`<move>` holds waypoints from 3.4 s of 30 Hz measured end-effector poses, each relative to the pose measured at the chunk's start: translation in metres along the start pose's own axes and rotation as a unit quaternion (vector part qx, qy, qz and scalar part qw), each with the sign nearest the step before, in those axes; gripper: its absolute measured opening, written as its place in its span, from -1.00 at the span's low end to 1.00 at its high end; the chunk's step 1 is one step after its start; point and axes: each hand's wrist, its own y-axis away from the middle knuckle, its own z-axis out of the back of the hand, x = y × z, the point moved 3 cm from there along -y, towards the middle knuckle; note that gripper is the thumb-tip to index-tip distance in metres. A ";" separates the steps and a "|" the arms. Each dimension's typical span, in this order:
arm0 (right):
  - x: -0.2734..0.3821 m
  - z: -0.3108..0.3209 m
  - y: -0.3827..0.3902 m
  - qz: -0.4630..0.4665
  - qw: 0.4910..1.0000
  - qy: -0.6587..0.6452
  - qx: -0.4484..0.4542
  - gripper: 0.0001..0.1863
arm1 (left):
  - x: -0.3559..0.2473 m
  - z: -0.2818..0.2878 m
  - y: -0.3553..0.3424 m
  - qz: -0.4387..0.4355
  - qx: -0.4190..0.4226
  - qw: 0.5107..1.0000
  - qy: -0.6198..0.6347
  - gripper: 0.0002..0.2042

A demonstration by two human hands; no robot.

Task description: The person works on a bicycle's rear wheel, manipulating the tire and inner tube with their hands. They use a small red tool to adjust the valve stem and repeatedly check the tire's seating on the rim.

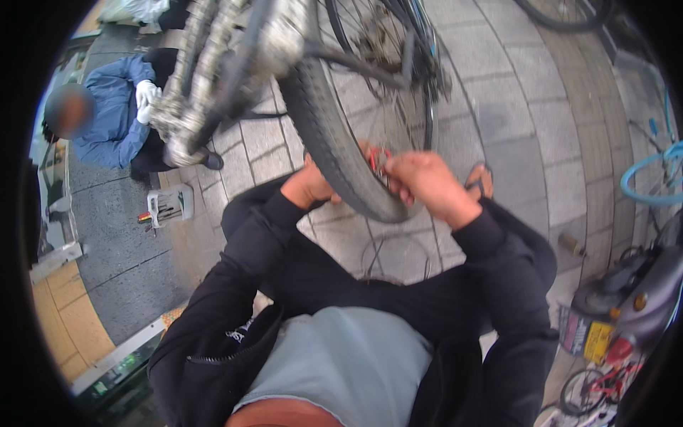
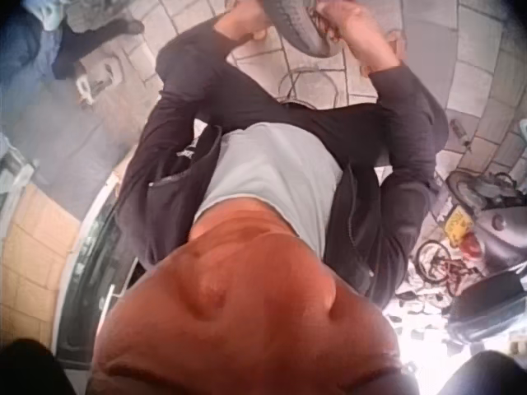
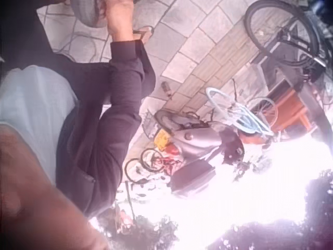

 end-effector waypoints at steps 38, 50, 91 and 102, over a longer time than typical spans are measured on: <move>-0.015 -0.004 0.005 -0.073 0.997 -0.009 -0.003 -0.62 | -0.016 -0.025 -0.014 0.113 -0.005 0.935 0.336 -0.35; -0.007 0.001 0.006 -0.048 0.997 -0.056 0.020 -0.72 | -0.053 -0.022 -0.032 0.165 -0.059 0.982 -0.073 -0.68; -0.007 0.004 0.004 -0.144 0.981 -0.113 0.068 -0.75 | 0.010 0.002 -0.004 0.173 0.031 0.888 0.425 -0.56; -0.003 -0.004 0.002 -0.139 0.981 -0.134 0.028 -0.85 | -0.001 -0.006 -0.012 0.102 0.070 0.903 0.411 -0.31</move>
